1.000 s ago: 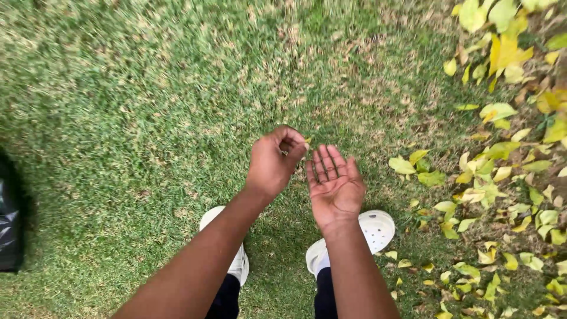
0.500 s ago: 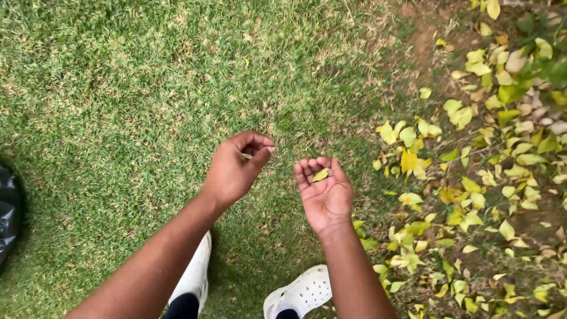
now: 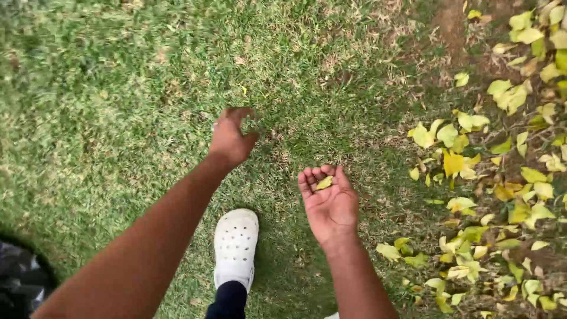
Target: Picking up fallen yellow leaves from the ground and putting them into a black trash bag.
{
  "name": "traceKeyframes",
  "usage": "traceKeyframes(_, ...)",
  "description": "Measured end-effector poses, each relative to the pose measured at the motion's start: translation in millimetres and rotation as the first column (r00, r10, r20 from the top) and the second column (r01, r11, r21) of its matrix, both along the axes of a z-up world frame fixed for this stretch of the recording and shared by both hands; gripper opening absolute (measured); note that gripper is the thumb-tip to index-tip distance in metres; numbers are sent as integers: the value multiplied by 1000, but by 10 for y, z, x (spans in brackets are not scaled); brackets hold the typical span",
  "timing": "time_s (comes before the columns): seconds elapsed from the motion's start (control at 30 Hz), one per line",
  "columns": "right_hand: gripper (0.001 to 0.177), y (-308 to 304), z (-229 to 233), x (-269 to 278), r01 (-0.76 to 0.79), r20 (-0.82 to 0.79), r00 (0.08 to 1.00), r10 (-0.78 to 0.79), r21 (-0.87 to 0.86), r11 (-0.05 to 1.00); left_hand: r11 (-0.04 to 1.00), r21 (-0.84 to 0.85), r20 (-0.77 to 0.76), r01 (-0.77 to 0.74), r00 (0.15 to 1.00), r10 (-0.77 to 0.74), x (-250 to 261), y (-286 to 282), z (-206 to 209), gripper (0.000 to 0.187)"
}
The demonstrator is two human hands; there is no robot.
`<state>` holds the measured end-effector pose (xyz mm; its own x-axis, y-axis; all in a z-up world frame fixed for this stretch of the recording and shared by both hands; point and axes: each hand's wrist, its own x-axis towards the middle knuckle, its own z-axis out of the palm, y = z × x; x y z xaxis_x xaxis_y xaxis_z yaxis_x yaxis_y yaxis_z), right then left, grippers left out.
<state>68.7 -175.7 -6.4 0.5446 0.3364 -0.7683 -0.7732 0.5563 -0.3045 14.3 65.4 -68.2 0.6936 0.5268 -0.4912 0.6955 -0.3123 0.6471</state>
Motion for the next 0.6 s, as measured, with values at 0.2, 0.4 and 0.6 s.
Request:
traceKeyframes(0.2,29,333,-301,-58,102,-32,994,-102,23,994,976,88,-251,201,952,-173,374,238,-217,77)
traceKeyframes(0.4,30,384,-512,-13,177,-35,984,-175,47,983,975,96,-305,199,939,-161,495,282,-476,91)
traceKeyframes(0.6,38,347,-604,70,232,-18,973,-232,22,972,952,126,90,279,952,-291,306,-89,135,76)
